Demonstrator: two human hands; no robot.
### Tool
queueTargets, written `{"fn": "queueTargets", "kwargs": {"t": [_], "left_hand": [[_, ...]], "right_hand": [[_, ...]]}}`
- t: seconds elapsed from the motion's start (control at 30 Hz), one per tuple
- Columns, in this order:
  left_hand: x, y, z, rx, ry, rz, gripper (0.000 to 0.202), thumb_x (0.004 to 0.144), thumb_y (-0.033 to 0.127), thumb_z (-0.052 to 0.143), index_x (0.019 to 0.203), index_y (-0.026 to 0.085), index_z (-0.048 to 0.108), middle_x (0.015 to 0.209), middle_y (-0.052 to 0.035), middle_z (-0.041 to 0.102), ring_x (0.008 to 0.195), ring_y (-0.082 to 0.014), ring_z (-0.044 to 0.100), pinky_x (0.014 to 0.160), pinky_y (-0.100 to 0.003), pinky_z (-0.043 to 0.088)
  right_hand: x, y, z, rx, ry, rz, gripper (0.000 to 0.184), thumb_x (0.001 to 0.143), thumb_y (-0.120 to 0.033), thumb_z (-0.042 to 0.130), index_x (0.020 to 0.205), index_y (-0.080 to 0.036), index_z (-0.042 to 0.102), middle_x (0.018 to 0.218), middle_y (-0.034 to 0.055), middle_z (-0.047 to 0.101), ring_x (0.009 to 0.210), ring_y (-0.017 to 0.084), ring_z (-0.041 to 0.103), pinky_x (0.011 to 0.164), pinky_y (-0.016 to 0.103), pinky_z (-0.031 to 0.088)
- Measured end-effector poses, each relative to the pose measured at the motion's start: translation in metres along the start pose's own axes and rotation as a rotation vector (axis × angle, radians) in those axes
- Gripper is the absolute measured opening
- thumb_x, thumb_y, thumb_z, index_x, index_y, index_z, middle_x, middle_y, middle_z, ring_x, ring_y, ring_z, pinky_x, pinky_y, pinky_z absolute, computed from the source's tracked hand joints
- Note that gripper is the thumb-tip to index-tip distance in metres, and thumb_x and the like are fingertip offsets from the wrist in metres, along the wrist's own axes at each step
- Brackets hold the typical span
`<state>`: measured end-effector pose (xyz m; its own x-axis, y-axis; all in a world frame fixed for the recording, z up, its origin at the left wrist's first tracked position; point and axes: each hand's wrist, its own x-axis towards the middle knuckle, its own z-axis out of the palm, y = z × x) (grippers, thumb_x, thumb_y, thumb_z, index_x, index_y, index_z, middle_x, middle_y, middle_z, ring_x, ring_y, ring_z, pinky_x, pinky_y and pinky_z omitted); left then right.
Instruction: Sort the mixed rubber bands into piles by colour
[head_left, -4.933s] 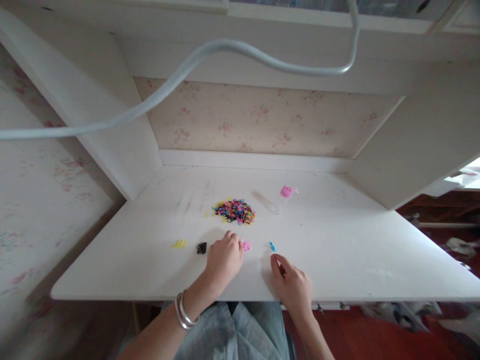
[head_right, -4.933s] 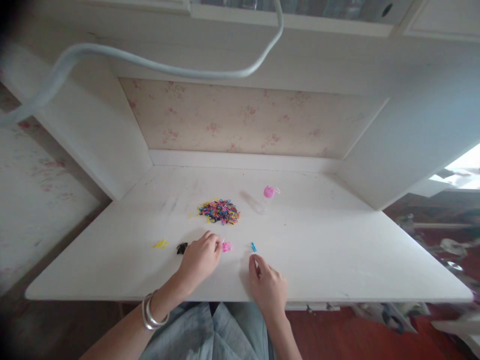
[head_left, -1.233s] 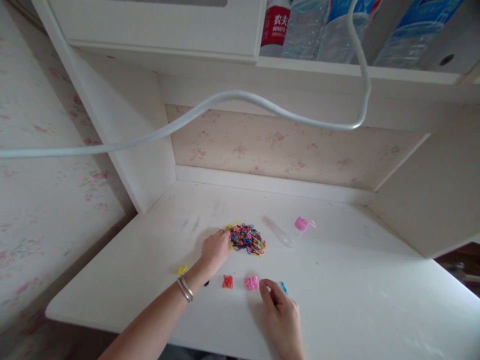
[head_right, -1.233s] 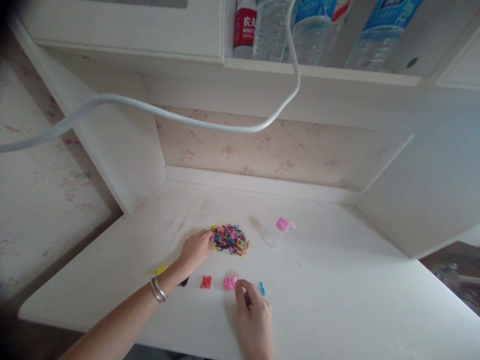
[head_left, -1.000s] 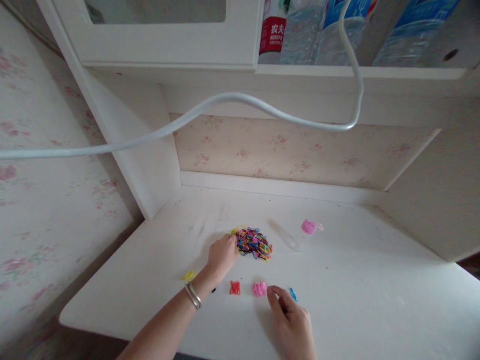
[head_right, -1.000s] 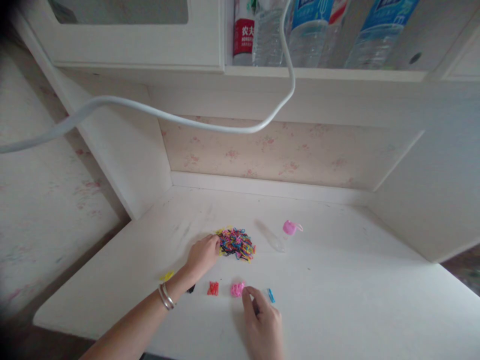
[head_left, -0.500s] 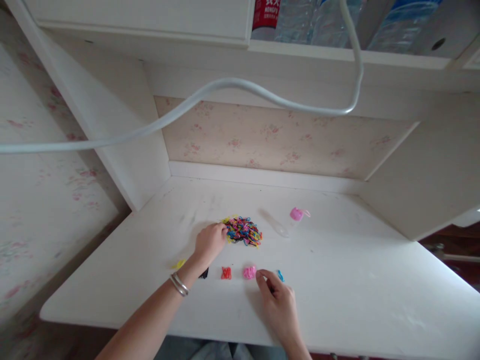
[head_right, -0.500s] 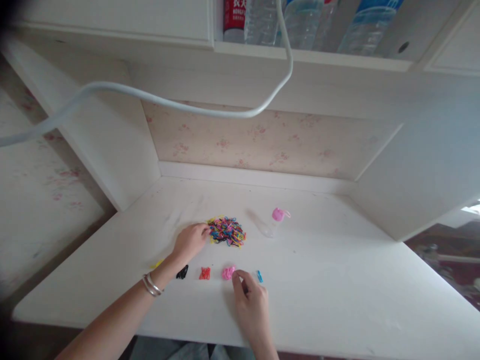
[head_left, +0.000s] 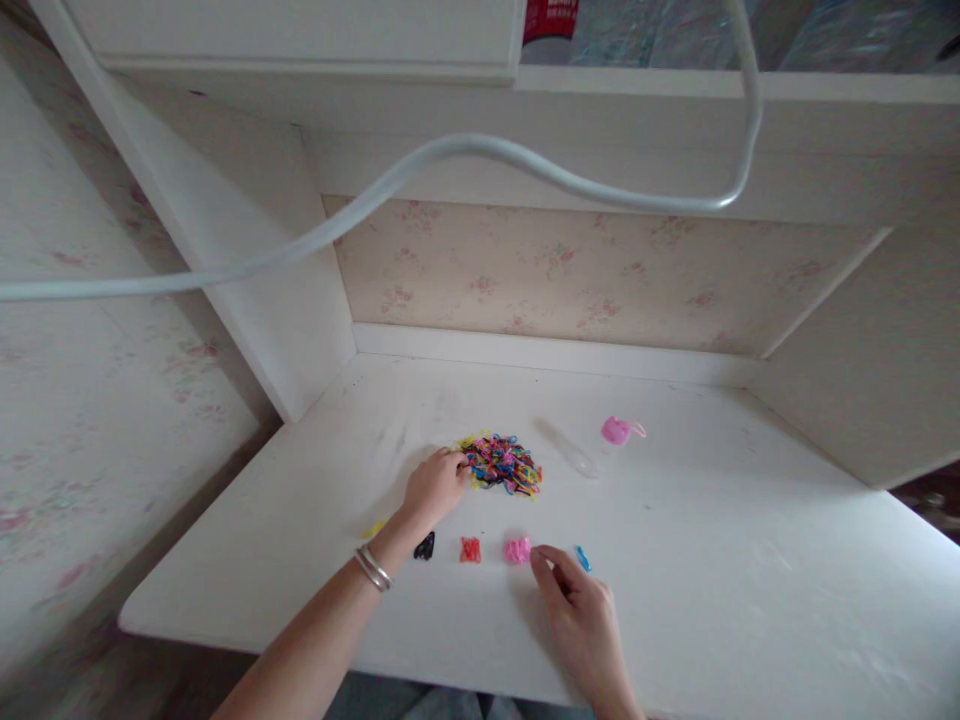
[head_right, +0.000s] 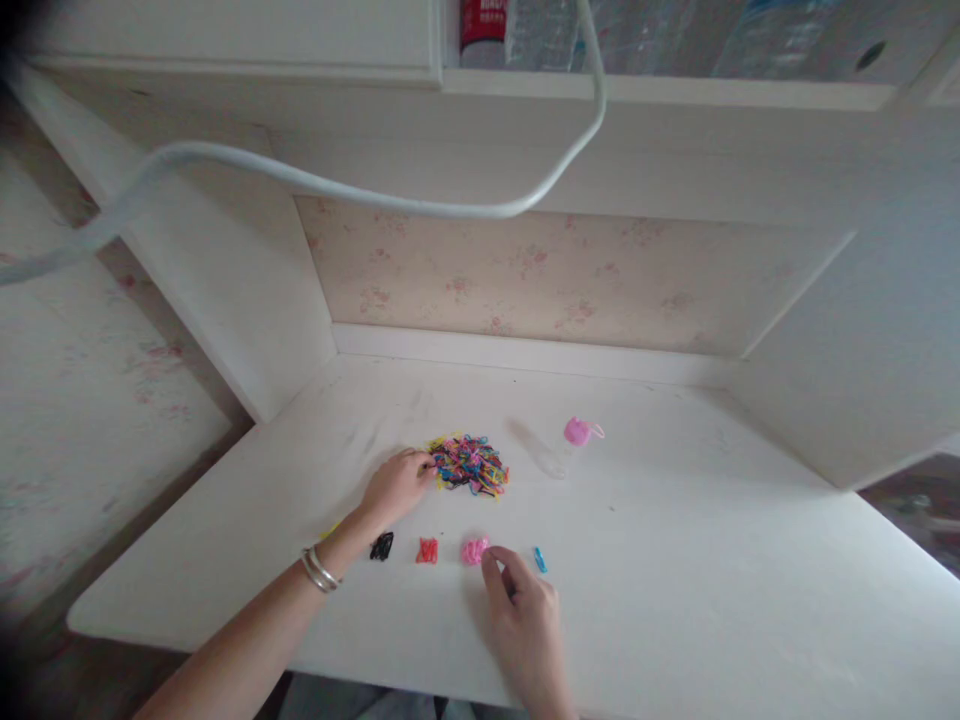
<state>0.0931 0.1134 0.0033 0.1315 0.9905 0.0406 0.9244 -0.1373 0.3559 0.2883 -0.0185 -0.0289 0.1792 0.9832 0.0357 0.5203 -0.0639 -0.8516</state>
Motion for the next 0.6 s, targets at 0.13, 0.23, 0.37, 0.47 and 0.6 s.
{"fn": "queueTargets", "kwargs": {"t": [0.13, 0.23, 0.37, 0.47, 0.6], "left_hand": [[0.0003, -0.002, 0.0024, 0.007, 0.007, 0.002, 0.026, 0.088, 0.036, 0.045, 0.102, 0.026, 0.064, 0.106, -0.0044, 0.063, 0.091, -0.0164, 0.061, 0.076, -0.025, 0.043], [0.0003, -0.0021, 0.0019, 0.014, 0.013, 0.005, 0.025, 0.088, 0.035, 0.044, 0.098, 0.026, 0.065, 0.105, -0.0041, 0.062, 0.09, -0.0164, 0.061, 0.075, -0.026, 0.043], [0.0003, -0.001, 0.0013, 0.021, 0.026, -0.002, 0.026, 0.089, 0.035, 0.042, 0.094, 0.026, 0.066, 0.103, -0.0035, 0.063, 0.088, -0.0161, 0.061, 0.075, -0.026, 0.043], [0.0011, 0.0004, 0.0032, 0.019, 0.039, -0.016, 0.026, 0.088, 0.037, 0.044, 0.094, 0.025, 0.066, 0.102, -0.0043, 0.063, 0.085, -0.016, 0.062, 0.073, -0.026, 0.043], [0.0034, 0.0022, 0.0071, 0.002, 0.069, -0.03, 0.024, 0.086, 0.036, 0.047, 0.09, 0.023, 0.067, 0.098, -0.0054, 0.064, 0.079, -0.0162, 0.062, 0.07, -0.026, 0.043]], "right_hand": [[-0.0014, -0.0024, -0.0007, 0.015, -0.009, -0.001, 0.039, 0.086, -0.05, 0.044, 0.087, -0.02, 0.068, 0.053, -0.0033, 0.047, 0.048, 0.011, 0.038, 0.047, 0.021, 0.028], [-0.002, -0.0038, -0.0009, 0.022, -0.006, -0.003, 0.039, 0.086, -0.05, 0.044, 0.087, -0.02, 0.068, 0.054, -0.003, 0.048, 0.048, 0.01, 0.039, 0.048, 0.021, 0.028], [-0.0023, -0.0037, -0.0012, 0.023, 0.001, -0.005, 0.037, 0.086, -0.05, 0.045, 0.087, -0.02, 0.068, 0.054, -0.0033, 0.047, 0.049, 0.011, 0.04, 0.048, 0.021, 0.028], [-0.0026, -0.0039, -0.0016, 0.028, 0.004, -0.007, 0.037, 0.086, -0.05, 0.045, 0.087, -0.02, 0.068, 0.053, -0.0038, 0.044, 0.049, 0.011, 0.038, 0.048, 0.021, 0.027], [-0.003, -0.0055, -0.002, 0.035, 0.001, -0.011, 0.037, 0.085, -0.049, 0.045, 0.085, -0.02, 0.068, 0.052, -0.0041, 0.042, 0.048, 0.011, 0.036, 0.047, 0.021, 0.026]]}}
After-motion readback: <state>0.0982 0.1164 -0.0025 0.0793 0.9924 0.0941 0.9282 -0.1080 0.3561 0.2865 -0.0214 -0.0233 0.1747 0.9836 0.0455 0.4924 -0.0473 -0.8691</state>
